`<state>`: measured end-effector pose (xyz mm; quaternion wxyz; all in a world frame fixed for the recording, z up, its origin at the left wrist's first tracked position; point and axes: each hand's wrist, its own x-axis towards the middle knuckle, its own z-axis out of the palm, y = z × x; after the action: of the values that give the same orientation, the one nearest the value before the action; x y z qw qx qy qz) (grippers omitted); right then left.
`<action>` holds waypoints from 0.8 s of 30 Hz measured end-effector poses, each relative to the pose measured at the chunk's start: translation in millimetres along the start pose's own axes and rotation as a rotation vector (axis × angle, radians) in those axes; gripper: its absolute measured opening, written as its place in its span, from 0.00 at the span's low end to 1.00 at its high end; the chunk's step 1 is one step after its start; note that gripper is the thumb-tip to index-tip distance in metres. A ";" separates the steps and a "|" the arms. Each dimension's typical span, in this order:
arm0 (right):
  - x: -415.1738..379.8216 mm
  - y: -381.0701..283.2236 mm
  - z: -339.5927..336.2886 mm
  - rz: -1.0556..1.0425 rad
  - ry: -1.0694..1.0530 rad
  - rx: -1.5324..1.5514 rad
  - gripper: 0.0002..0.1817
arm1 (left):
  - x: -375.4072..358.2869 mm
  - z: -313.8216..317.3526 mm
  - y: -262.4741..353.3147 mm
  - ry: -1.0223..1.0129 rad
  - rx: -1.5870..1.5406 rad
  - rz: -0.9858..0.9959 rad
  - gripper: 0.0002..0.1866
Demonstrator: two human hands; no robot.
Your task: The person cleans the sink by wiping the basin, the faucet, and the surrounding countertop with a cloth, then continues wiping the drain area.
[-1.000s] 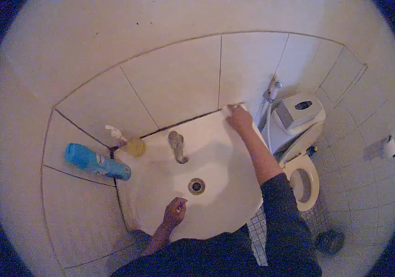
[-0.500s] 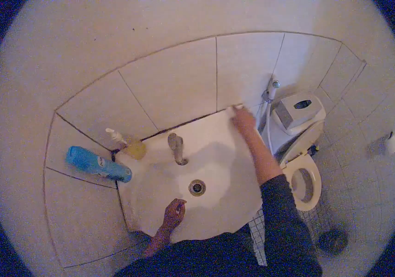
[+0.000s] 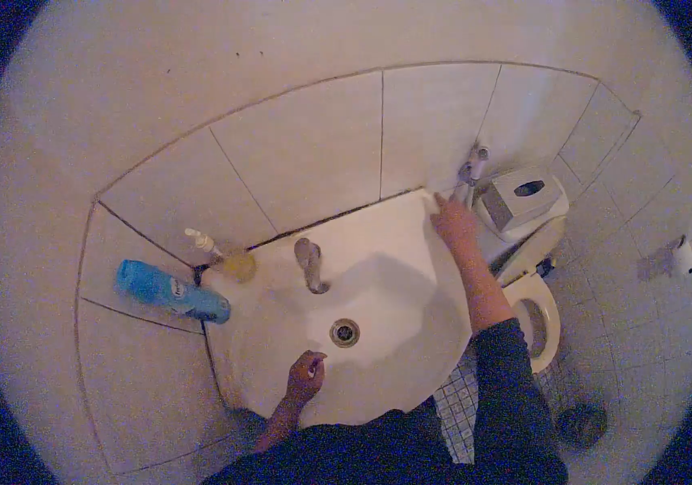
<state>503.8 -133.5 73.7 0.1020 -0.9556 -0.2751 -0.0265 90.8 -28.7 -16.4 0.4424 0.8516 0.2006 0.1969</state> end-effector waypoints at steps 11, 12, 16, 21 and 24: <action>19.0 -7.0 0.3 -0.111 0.038 -0.062 0.28 | -2.4 2.7 -7.0 -0.020 0.005 -0.028 0.07; 25.6 -9.9 0.5 -0.119 0.026 -0.072 0.28 | -2.3 3.8 -7.8 -0.020 0.005 -0.026 0.07; 18.0 -4.5 -3.8 -0.148 0.019 -0.083 0.29 | -3.9 3.7 -7.5 -0.014 0.013 -0.014 0.07; -11.1 12.3 -18.3 -0.214 -0.047 -0.206 0.27 | -2.2 2.8 -7.2 -0.014 0.005 -0.005 0.07; 15.8 -3.7 1.2 -0.134 0.054 -0.099 0.27 | -3.7 3.7 -6.9 -0.015 0.013 -0.007 0.07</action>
<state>515.2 -121.9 74.9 0.0601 -0.9378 -0.3340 -0.0728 88.4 -29.5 -24.7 0.4390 0.8553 0.2015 0.1875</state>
